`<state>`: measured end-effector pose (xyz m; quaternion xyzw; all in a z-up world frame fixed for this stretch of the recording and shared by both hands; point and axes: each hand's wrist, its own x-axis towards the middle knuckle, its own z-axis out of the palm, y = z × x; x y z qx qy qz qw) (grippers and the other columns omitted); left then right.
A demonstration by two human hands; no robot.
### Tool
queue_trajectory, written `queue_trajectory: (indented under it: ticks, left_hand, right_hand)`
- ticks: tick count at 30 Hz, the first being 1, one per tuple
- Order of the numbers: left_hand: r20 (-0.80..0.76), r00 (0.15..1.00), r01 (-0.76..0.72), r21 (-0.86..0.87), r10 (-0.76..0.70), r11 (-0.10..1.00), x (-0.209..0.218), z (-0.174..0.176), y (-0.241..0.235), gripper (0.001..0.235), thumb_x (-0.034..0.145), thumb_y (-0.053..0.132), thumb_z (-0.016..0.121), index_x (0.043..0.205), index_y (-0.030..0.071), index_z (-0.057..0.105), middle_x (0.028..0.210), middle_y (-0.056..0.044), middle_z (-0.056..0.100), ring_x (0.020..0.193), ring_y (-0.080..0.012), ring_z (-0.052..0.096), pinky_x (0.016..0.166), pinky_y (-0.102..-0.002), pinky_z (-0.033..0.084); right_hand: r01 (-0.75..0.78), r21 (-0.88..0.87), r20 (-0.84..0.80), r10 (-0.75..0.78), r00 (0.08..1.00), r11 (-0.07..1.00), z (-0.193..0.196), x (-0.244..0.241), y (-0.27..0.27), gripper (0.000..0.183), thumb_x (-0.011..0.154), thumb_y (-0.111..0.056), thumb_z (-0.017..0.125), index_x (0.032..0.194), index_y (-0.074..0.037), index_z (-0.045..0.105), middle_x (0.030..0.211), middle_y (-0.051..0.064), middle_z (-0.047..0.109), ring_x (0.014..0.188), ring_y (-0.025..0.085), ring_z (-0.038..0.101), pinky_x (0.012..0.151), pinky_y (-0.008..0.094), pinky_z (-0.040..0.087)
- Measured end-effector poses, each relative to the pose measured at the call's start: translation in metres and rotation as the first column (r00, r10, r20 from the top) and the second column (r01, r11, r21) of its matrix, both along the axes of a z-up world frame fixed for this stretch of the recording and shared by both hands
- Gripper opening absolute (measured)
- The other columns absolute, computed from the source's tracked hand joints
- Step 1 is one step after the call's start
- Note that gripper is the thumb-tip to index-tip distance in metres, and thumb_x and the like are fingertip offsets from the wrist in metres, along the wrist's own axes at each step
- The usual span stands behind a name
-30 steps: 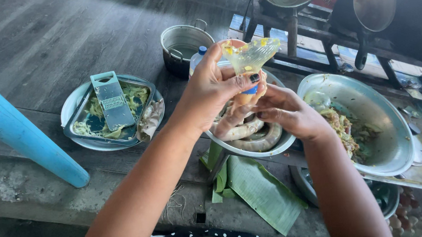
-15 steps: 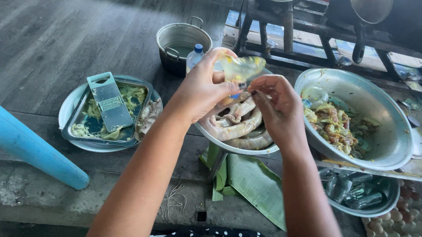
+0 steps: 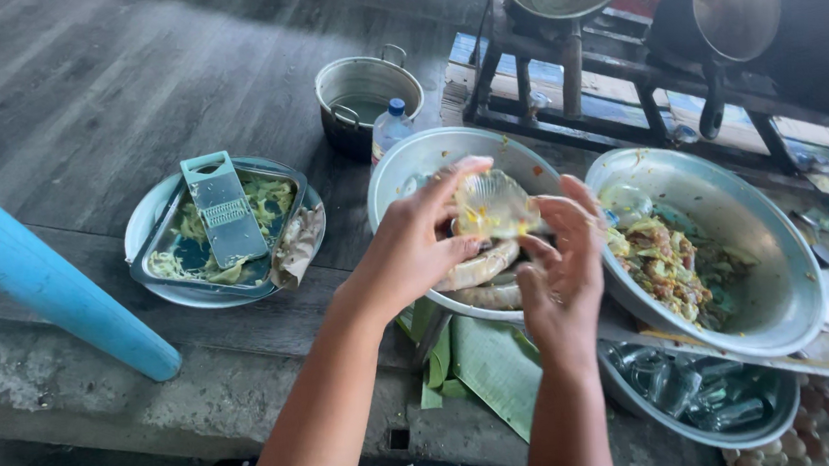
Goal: The person prepares sausages by stuffing a mixture of chopped ingredients into animal intestines by hand using a small funnel-like device.
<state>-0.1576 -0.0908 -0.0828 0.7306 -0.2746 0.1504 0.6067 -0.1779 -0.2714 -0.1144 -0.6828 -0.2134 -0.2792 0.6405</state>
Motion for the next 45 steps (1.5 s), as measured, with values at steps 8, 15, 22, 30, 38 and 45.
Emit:
queue_trajectory:
  ticks: [8,15,22,30,38,45]
  left_hand:
    - [0.403,0.914,-0.171,0.286,0.044,0.943,0.001,-0.026,-0.013,0.079,0.076,0.001,0.081,0.148,0.009,0.049,0.147,-0.016,0.060,0.138,-0.0341,0.059,0.117,-0.043,0.047]
    - [0.179,0.984,-0.030,0.258,-0.018,0.966,0.003,-0.046,-0.014,0.068,0.085,0.001,0.079,0.146,0.005,0.048,0.133,-0.018,0.068,0.124,-0.0321,0.069,0.104,-0.039,0.056]
    - [0.314,0.950,-0.057,0.197,-0.007,0.979,0.010,-0.045,-0.011,0.079,0.078,0.001,0.083,0.148,0.011,0.046,0.135,-0.020,0.068,0.115,-0.0319,0.071,0.098,-0.041,0.058]
    - [-0.100,0.985,-0.116,0.234,0.143,0.965,0.005,-0.012,-0.006,0.080,0.078,0.008,0.086,0.147,0.020,0.048,0.140,-0.023,0.051,0.112,-0.0331,0.069,0.093,-0.035,0.059]
    - [0.042,0.999,-0.004,0.017,0.003,1.000,0.034,0.008,-0.007,0.058,0.082,-0.004,0.074,0.135,0.011,0.056,0.147,-0.017,0.050,0.115,-0.0250,0.075,0.088,-0.025,0.068]
    - [0.063,0.939,0.333,-0.410,-0.338,0.849,0.038,0.012,-0.016,0.055,0.093,-0.001,0.076,0.141,0.005,0.048,0.145,-0.008,0.052,0.120,-0.0257,0.073,0.097,-0.031,0.065]
  right_hand:
    - [0.167,-0.758,0.235,0.025,0.972,0.630,0.025,-0.011,-0.031,0.067,0.068,0.009,0.064,0.131,-0.011,0.055,0.122,0.010,0.069,0.126,0.031,0.062,0.118,0.054,0.035]
    - [-0.134,-0.837,0.017,0.269,0.963,0.530,0.045,0.003,-0.038,0.085,0.070,-0.003,0.067,0.149,0.004,0.035,0.130,0.017,0.063,0.126,0.038,0.055,0.108,0.046,0.040]
    - [-0.105,-0.903,-0.007,0.231,0.973,0.416,0.082,0.001,-0.025,0.061,0.068,0.004,0.067,0.127,-0.004,0.055,0.121,0.017,0.064,0.126,0.040,0.052,0.108,0.049,0.037]
    - [0.111,-0.385,-0.107,-0.164,0.981,0.916,0.070,0.011,-0.038,0.019,0.101,0.004,0.062,0.119,-0.001,0.061,0.112,0.010,0.074,0.103,0.021,0.072,0.093,0.032,0.057]
    - [-0.194,-0.219,-0.313,0.120,0.942,0.956,0.020,0.032,-0.038,0.028,0.097,-0.002,0.064,0.122,0.006,0.055,0.113,0.013,0.074,0.107,0.017,0.070,0.092,0.029,0.056]
    - [-0.570,0.143,-0.310,0.583,0.750,0.809,0.013,0.044,-0.025,0.036,0.104,-0.014,0.060,0.135,0.006,0.057,0.130,0.011,0.067,0.125,0.017,0.062,0.113,0.034,0.047]
